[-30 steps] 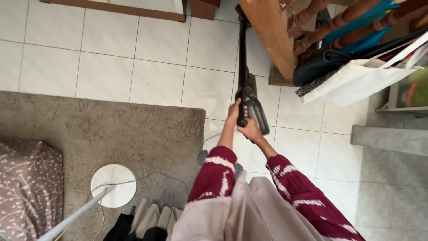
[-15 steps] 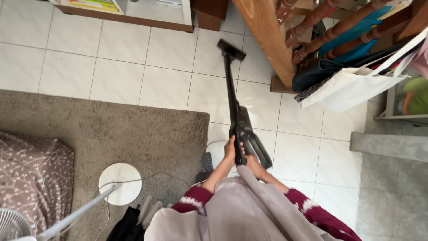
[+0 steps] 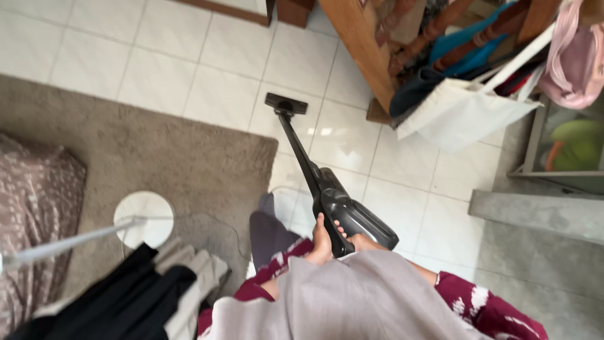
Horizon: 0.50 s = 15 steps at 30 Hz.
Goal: The person vacuums the tiled floor using a handheld vacuum cleaner, moving the cleaner back and forth across different sections of the room.
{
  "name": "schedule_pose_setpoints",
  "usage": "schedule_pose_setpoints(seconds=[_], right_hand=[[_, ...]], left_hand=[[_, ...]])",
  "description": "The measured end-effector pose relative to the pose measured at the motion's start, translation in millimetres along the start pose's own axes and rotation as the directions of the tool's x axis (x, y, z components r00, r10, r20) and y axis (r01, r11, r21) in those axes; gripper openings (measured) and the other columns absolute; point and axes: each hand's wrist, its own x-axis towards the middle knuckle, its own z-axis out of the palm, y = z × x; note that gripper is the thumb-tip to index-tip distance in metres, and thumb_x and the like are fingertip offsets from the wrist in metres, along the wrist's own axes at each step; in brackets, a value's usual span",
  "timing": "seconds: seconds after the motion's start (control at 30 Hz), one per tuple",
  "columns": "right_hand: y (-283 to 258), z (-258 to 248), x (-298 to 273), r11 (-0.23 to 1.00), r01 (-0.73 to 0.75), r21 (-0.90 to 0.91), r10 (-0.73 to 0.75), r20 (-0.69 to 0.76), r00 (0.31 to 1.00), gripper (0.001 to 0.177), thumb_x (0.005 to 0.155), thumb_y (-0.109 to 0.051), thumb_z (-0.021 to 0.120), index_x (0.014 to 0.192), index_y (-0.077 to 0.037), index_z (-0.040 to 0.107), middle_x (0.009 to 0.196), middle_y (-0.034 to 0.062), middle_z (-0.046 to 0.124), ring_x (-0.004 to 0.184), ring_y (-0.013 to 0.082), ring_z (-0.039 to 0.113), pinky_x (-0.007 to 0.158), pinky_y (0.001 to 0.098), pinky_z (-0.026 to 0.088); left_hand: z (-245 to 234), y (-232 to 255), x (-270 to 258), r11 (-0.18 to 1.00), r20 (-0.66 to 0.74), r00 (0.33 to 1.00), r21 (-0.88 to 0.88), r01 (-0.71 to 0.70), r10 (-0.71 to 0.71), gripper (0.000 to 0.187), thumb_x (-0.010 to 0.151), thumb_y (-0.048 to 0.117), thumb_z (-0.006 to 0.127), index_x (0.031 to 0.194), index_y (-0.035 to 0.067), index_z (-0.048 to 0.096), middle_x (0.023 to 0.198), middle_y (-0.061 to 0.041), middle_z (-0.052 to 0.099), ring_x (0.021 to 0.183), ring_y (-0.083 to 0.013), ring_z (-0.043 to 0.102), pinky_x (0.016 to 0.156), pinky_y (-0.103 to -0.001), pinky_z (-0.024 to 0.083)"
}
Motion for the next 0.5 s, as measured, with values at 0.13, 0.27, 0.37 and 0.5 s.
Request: schedule_pose_setpoints(seconds=[0.13,0.27,0.37,0.5], right_hand=[[6,-1,-29,0.989,0.029,-0.148,-0.040,-0.067,0.997,0.030,0.074,-0.020,0.077,0.090,0.003,0.071,0.075,0.0176,0.073,0.072,0.0268,0.075,0.068,0.0381,0.053],[18,-16,-4,0.958,-0.011,-0.288,-0.071,-0.272,0.960,0.044,0.069,-0.032,0.081,0.095,0.003,0.074,0.083,0.0249,0.072,0.080,0.0383,0.074,0.071,0.0445,0.056],[26,-40,30,0.939,0.032,-0.344,-0.170,-0.381,0.909,0.055,0.071,-0.041,0.083,0.101,0.004,0.072,0.086,0.0275,0.071,0.085,0.0423,0.072,0.074,0.0472,0.056],[25,-58,73,0.924,0.039,-0.380,-0.233,-0.480,0.846,0.059,0.073,-0.041,0.082,0.112,0.001,0.069,0.085,0.0283,0.072,0.084,0.0428,0.073,0.075,0.0482,0.057]], left_hand=[[5,-28,9,0.997,0.014,0.999,-0.075,0.033,-0.032,0.058,0.101,0.059,0.044,0.090,0.003,0.056,0.068,-0.008,0.056,0.059,-0.0222,0.056,0.056,-0.036,0.053],[32,-27,68,0.970,0.069,0.997,-0.242,-0.019,0.036,0.054,0.101,0.056,0.054,0.087,0.004,0.058,0.068,-0.007,0.058,0.054,-0.0209,0.055,0.050,-0.035,0.050],[53,3,118,0.974,0.117,0.991,-0.224,-0.034,0.062,0.057,0.101,0.058,0.054,0.087,0.004,0.059,0.068,-0.006,0.059,0.053,-0.0199,0.056,0.048,-0.033,0.050],[91,51,160,0.973,0.005,0.977,-0.094,-0.212,0.213,0.048,0.103,0.046,0.055,0.097,-0.001,0.064,0.077,-0.011,0.069,0.058,-0.0224,0.064,0.049,-0.037,0.054]])
